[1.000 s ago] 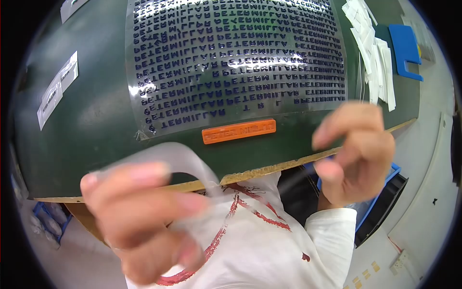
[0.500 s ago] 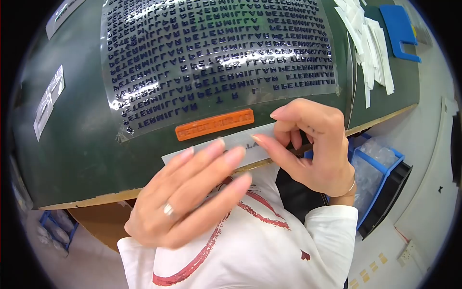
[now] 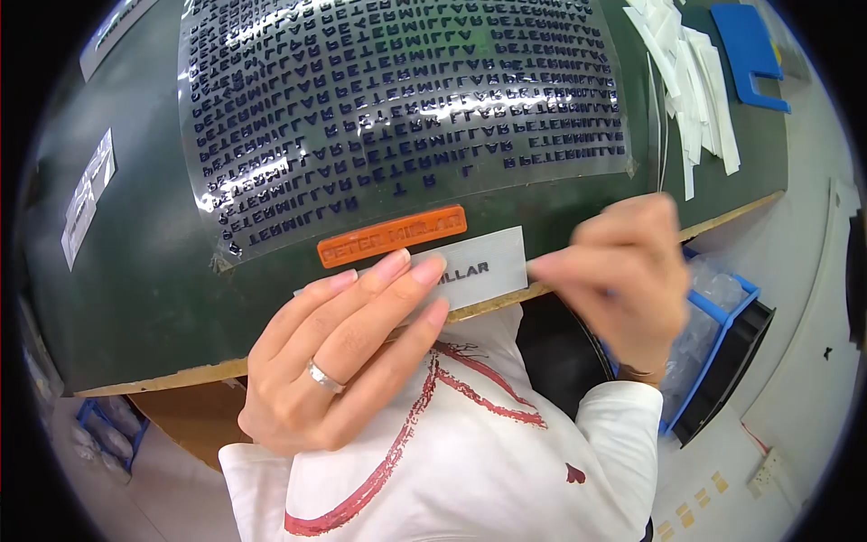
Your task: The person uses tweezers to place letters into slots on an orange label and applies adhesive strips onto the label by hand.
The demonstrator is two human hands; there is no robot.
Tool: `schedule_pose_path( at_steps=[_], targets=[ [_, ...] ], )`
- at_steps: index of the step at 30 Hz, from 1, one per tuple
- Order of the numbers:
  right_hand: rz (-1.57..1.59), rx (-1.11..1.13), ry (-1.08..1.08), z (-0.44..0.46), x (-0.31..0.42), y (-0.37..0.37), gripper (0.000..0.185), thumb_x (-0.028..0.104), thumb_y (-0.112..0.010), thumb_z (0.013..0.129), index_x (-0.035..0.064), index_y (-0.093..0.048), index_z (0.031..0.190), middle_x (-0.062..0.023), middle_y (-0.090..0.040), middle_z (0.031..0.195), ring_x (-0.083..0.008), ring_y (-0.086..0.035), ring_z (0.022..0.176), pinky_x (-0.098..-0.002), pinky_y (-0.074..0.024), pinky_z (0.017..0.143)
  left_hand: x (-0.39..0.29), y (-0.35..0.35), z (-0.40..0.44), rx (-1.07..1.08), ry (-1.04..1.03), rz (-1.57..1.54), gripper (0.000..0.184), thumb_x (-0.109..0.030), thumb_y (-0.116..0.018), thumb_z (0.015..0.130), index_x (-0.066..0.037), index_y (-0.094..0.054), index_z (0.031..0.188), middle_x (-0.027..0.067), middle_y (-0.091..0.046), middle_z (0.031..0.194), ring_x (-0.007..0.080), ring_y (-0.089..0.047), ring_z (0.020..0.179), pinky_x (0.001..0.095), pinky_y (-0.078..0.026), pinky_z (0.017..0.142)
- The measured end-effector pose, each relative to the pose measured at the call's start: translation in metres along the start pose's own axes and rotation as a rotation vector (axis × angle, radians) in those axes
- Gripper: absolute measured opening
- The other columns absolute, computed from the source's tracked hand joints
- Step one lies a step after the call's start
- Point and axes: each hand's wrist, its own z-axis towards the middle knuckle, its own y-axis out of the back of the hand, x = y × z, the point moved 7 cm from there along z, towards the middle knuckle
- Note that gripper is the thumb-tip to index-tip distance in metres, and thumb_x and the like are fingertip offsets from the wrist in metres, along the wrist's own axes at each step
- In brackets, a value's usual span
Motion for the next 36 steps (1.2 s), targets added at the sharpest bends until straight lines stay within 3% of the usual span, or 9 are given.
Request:
schedule_pose_path(
  at_steps=[3, 8, 10, 13, 15, 19, 27, 32, 36],
  targets=[
    [-0.192, -0.271, -0.399, -0.001, -0.027, 0.032, 0.026, 0.013, -0.079, 0.074, 0.0038, -0.063, 0.091, -0.0047, -0.056, 0.078, -0.0184, -0.053, 0.075, -0.0303, -0.0440, 0.069, -0.001, 0.004, 0.002, -0.063, -0.012, -0.041, 0.018, -0.007, -0.070, 0.072, -0.005, -0.073, 0.090, 0.0132, -0.071, 0.107, 0.0290, -0.070, 0.096, 0.0389, -0.054, 0.083],
    [-0.253, -0.256, -0.555, 0.004, -0.074, 0.040, 0.025, 0.016, -0.076, 0.079, 0.0013, -0.060, 0.091, -0.0069, -0.056, 0.079, -0.0191, -0.053, 0.074, -0.0300, -0.0440, 0.068, -0.001, 0.028, 0.000, -0.021, -0.142, -0.034, 0.012, -0.003, -0.069, 0.077, -0.006, -0.072, 0.088, 0.0107, -0.074, 0.094, 0.0216, -0.072, 0.091, 0.0298, -0.057, 0.075],
    [-0.263, -0.190, -0.621, 0.009, -0.078, 0.036, 0.026, 0.018, -0.075, 0.081, 0.0007, -0.057, 0.091, -0.0068, -0.055, 0.080, -0.0194, -0.052, 0.073, -0.0297, -0.0439, 0.068, 0.023, 0.060, -0.032, -0.394, -0.233, 0.103, 0.010, 0.002, -0.065, 0.081, -0.001, -0.071, 0.087, 0.0119, -0.073, 0.099, 0.0228, -0.071, 0.096, 0.0319, -0.056, 0.079],
    [-0.324, -0.141, -0.617, 0.010, -0.077, 0.035, 0.026, 0.019, -0.073, 0.083, 0.0004, -0.056, 0.091, -0.0067, -0.055, 0.081, -0.0193, -0.051, 0.072, -0.0298, -0.0440, 0.068, 0.065, 0.111, -0.057, -0.619, 0.020, 0.593, 0.018, -0.002, -0.055, 0.090, 0.002, -0.069, 0.101, 0.0187, -0.069, 0.110, 0.0285, -0.068, 0.101, 0.0368, -0.052, 0.091],
    [-0.432, -0.103, -0.532, 0.013, -0.072, 0.033, 0.024, 0.019, -0.070, 0.086, 0.0003, -0.055, 0.090, -0.0066, -0.054, 0.082, -0.0188, -0.051, 0.072, -0.0303, -0.0441, 0.069, 0.109, 0.118, -0.068, -0.255, 0.565, 0.789, 0.024, 0.000, -0.051, 0.094, 0.003, -0.067, 0.111, 0.0148, -0.066, 0.118, 0.0266, -0.063, 0.107, 0.0323, -0.048, 0.097],
    [-0.283, -0.113, -0.621, 0.004, -0.079, 0.034, 0.019, 0.015, -0.067, 0.088, -0.0003, -0.056, 0.093, -0.0069, -0.056, 0.085, -0.0190, -0.055, 0.078, -0.0300, -0.0455, 0.071, 0.127, 0.133, -0.075, -0.400, 0.743, 0.597, 0.026, -0.002, -0.052, 0.092, 0.003, -0.067, 0.112, 0.0141, -0.060, 0.127, 0.0257, -0.065, 0.099, 0.0312, -0.052, 0.085],
    [0.217, -0.348, -0.376, -0.013, -0.083, 0.061, 0.021, -0.008, -0.064, 0.081, 0.0001, -0.063, 0.101, -0.0079, -0.060, 0.091, -0.0204, -0.060, 0.087, -0.0283, -0.0488, 0.075, 0.052, 0.094, -0.011, -0.255, 0.217, 0.365, 0.028, 0.004, -0.057, 0.085, 0.002, -0.069, 0.109, 0.0194, -0.065, 0.108, 0.0274, -0.064, 0.089, 0.0339, -0.052, 0.076],
    [-0.113, -0.060, -0.200, -0.007, -0.085, 0.057, 0.026, -0.012, -0.069, 0.076, 0.0000, -0.067, 0.098, -0.0093, -0.060, 0.098, -0.0180, -0.059, 0.091, -0.0282, -0.0484, 0.077, 0.031, 0.034, 0.027, -0.044, 0.050, 0.020, 0.047, 0.004, -0.072, 0.060, -0.003, -0.073, 0.106, 0.0054, -0.054, 0.079, 0.0184, -0.053, 0.069, 0.0290, -0.044, 0.059],
    [-0.196, -0.044, -0.137, 0.004, -0.096, 0.051, 0.026, -0.007, -0.074, 0.069, 0.0039, -0.071, 0.093, -0.0072, -0.061, 0.090, -0.0194, -0.061, 0.082, -0.0288, -0.0501, 0.069, 0.033, 0.007, 0.028, 0.013, 0.060, 0.000, 0.047, 0.004, -0.073, 0.058, -0.006, -0.074, 0.104, 0.0016, -0.051, 0.079, 0.0167, -0.051, 0.068, 0.0274, -0.041, 0.056]
  ],
)
